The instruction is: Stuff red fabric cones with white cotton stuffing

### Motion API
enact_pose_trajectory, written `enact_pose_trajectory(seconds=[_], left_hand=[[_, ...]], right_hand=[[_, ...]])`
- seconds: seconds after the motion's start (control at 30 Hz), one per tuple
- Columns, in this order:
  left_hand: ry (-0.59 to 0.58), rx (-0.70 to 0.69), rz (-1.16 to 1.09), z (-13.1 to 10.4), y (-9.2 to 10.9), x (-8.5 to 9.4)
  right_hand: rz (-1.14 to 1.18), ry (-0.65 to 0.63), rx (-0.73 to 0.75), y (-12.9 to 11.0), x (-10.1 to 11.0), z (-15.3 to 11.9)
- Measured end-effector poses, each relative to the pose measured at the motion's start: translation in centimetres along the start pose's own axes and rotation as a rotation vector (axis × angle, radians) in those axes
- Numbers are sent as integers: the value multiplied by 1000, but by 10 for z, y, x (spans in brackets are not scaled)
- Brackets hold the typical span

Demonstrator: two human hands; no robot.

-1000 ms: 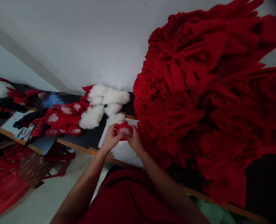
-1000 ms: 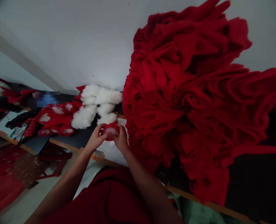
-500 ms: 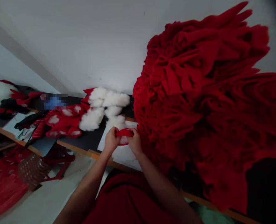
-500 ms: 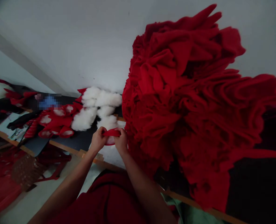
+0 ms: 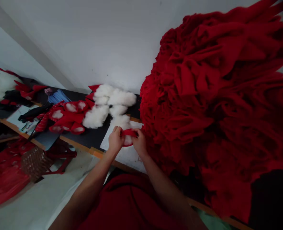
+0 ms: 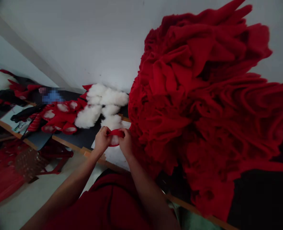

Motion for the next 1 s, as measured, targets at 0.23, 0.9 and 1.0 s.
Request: enact_pose_trajectory(seconds=[0.23,0.9,1.0], left_hand=[[-268,97,-798,-3,-20,-24],[-308,160,-1567,-15,-12,-29],[-174,249,-1639,-5,-22,-33]], right_hand=[[184,12,-66,10,4,1],[636,-129,-137,12,-27,1],[461,-105,-200,7,-31,-12]])
Point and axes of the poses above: each hand's wrist, its own z-axis towards the middle knuckle, its own x-axis out of the back of the hand, y = z × x, the point moved 8 cm from there along z, towards the middle knuckle, and after that the axes turned 15 degrees about -y, right-handed, at the moved point
